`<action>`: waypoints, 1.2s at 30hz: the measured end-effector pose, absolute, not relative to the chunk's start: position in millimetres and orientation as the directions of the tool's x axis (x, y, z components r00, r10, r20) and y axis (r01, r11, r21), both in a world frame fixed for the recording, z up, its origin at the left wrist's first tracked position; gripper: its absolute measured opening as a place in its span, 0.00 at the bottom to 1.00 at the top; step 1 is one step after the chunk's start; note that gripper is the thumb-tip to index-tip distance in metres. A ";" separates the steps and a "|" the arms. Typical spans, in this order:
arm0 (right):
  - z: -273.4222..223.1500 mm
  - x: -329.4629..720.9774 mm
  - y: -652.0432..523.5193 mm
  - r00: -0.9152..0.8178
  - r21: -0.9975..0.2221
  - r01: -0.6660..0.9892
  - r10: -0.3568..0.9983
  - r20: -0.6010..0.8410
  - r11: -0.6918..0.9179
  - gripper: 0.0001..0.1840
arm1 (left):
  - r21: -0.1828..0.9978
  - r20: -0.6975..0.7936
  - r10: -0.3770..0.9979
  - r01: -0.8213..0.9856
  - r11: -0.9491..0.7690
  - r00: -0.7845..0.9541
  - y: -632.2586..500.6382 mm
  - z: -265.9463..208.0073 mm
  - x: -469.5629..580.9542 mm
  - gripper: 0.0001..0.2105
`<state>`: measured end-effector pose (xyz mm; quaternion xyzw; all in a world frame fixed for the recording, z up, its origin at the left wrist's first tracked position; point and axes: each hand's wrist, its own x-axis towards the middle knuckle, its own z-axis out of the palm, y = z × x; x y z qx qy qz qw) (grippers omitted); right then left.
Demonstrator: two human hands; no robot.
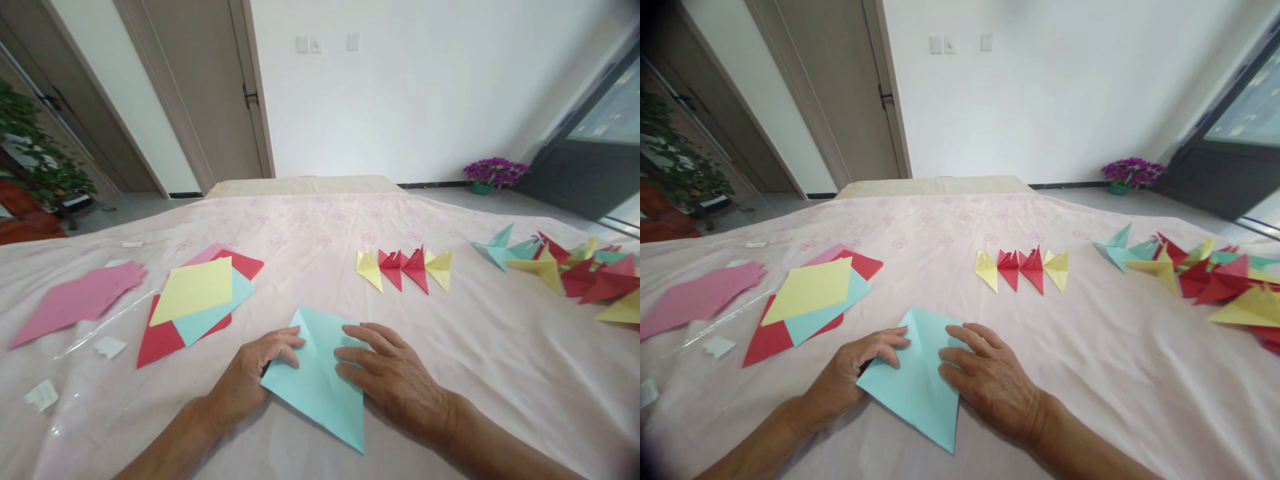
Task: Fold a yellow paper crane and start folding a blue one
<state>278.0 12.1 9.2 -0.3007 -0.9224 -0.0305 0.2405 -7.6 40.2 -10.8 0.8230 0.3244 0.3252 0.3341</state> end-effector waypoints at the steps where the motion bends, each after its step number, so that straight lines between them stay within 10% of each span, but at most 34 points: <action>1: 6.4 277.6 13.5 -0.704 -0.103 0.567 0.546 0.455 0.817 0.10 | 0.742 0.318 0.747 0.338 -0.580 0.584 41.8 -12.2 -9.5 0.07; 9: 8.1 283.8 12.3 -0.635 -0.290 0.596 0.660 0.402 0.749 0.15 | 0.500 0.423 0.561 0.333 -0.800 0.712 59.5 -15.3 -14.9 0.12; 18: 6.5 286.6 5.1 -0.310 -0.646 0.668 0.927 0.210 0.370 0.15 | 0.552 0.310 0.755 0.537 -0.638 0.578 43.8 -1.7 8.1 0.10; 24: -11.5 280.4 10.2 -0.120 -0.619 0.758 0.977 0.179 0.206 0.34 | 0.519 0.131 0.904 0.749 -0.412 0.407 43.8 0.4 13.2 0.14; 36: -10.1 275.8 18.8 -0.185 -0.481 0.837 0.963 0.197 0.259 0.24 | 0.585 0.150 0.959 0.760 -0.283 0.242 48.0 -11.3 12.0 0.17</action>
